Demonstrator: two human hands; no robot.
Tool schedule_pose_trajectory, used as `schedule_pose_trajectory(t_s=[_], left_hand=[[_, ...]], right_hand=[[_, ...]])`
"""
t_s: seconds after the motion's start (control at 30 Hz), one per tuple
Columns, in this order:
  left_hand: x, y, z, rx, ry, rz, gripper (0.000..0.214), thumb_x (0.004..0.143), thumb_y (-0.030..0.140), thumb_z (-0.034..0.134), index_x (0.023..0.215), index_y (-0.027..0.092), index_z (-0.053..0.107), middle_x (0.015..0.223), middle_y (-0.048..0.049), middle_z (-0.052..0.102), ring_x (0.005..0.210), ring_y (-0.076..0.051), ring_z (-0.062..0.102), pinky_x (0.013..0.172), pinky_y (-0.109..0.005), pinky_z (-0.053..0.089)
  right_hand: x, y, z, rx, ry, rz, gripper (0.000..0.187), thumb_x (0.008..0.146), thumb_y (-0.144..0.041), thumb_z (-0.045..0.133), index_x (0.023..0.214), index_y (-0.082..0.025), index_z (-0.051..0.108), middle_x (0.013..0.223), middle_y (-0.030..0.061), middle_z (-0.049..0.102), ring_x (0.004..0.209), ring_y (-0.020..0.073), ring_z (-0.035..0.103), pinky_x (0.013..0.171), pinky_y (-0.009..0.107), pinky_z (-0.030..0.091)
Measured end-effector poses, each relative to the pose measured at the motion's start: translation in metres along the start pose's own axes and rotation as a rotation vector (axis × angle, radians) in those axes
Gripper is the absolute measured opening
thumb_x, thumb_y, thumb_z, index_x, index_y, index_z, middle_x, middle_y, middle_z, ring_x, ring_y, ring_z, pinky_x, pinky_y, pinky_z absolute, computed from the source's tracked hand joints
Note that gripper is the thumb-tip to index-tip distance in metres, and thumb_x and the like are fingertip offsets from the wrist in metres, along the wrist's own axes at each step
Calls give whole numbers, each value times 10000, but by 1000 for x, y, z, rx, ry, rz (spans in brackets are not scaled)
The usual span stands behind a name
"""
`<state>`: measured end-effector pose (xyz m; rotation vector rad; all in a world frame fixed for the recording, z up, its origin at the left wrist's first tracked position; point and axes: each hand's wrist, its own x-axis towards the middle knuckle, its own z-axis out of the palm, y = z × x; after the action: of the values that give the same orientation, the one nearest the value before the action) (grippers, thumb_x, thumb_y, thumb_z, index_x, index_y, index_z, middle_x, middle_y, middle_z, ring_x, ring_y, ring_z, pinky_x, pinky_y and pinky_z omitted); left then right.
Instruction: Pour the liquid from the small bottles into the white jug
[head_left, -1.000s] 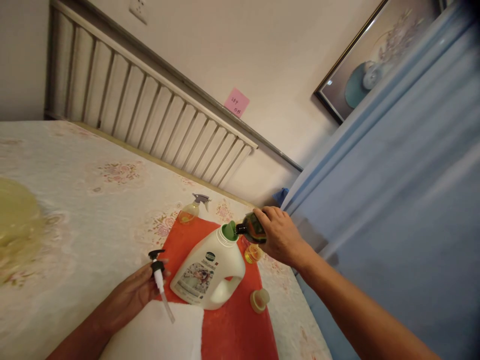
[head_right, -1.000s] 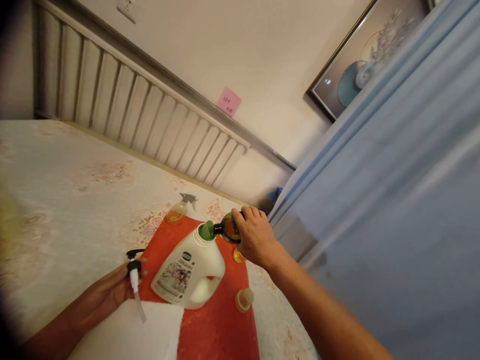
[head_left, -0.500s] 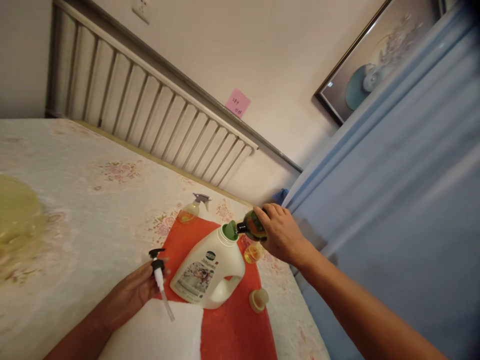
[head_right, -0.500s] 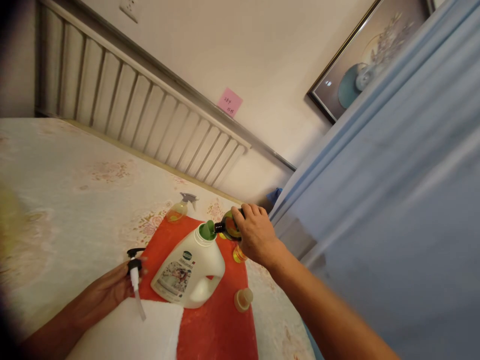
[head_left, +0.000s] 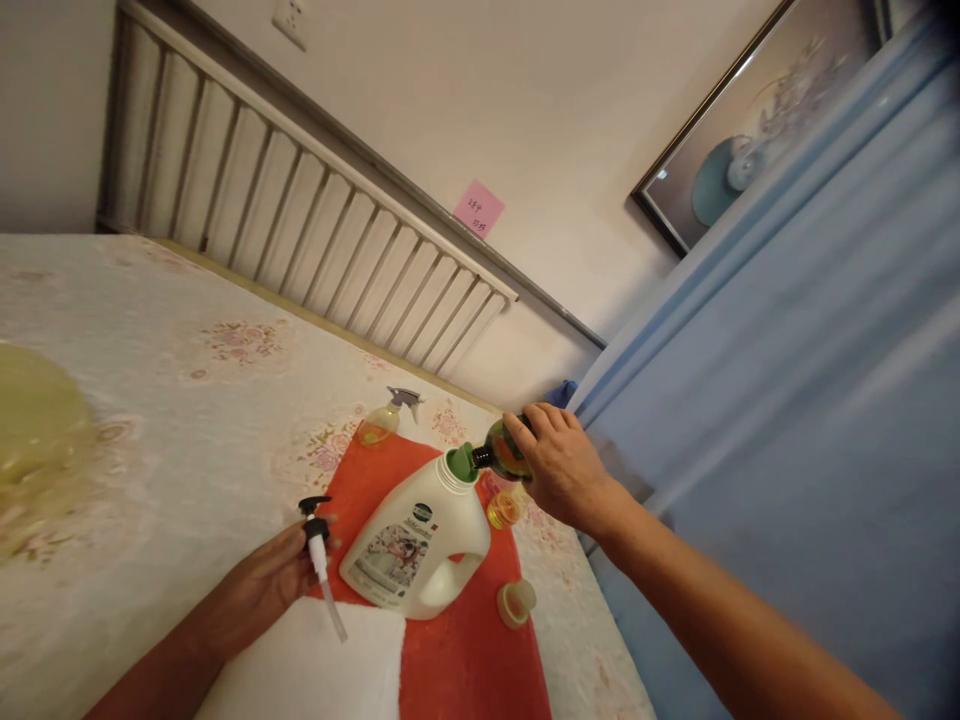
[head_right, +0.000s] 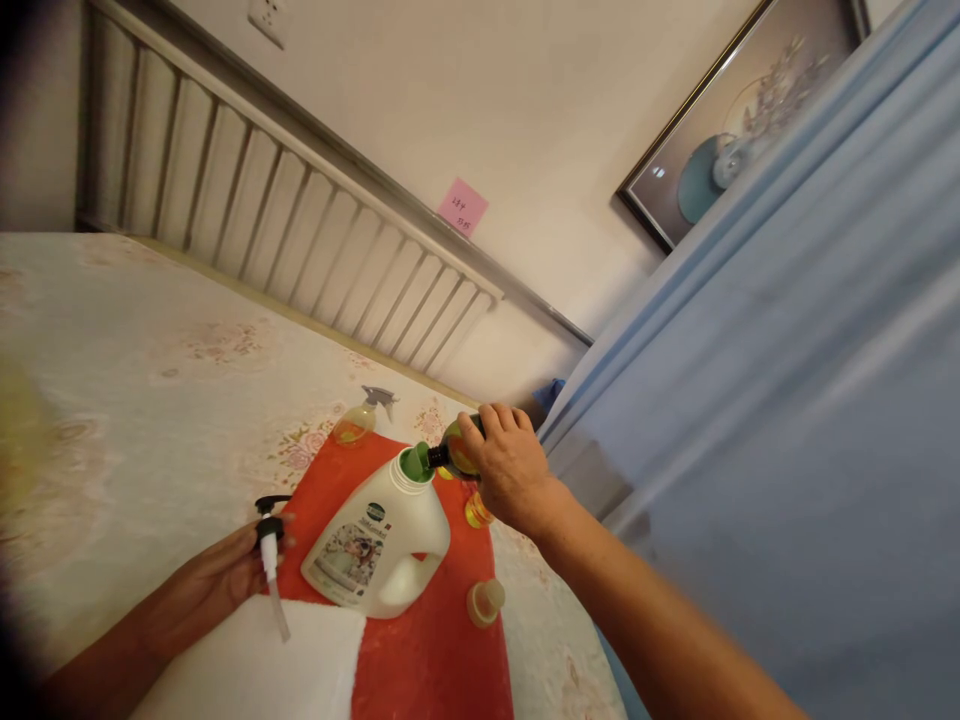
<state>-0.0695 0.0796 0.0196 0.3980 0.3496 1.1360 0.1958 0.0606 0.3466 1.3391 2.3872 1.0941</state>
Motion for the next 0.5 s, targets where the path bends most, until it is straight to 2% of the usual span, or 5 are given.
schedule_pose_trajectory(t_s=[0.17,0.3,0.5], left_hand=[[1,-1,-4,21,-17,4,314,866,301,711,1163,200,716,986,-101,764,756,-197,692,676,-289,578],[2,-3,-7,15,-43,-28,305,909,300,656,1201,217,686,1001,-81,762,796,-202,692,726,-316,577],[-1,-1,-2,14,-52,-8,269,951,263,600,1198,187,674,995,-79,757,801,-179,685,720,-303,579]], right_hand=[[2,-2,-4,-32,26,-44,590,774,-152,617,1354,-135,511,1256,199,570,1151,331,475,957,456,376],[4,-2,-7,-55,40,-75,580,781,-128,609,1353,-124,509,1248,208,575,1149,331,474,954,463,375],[5,-2,-10,-87,51,-103,577,794,-133,613,1361,-120,508,1254,214,574,1160,343,473,983,479,365]])
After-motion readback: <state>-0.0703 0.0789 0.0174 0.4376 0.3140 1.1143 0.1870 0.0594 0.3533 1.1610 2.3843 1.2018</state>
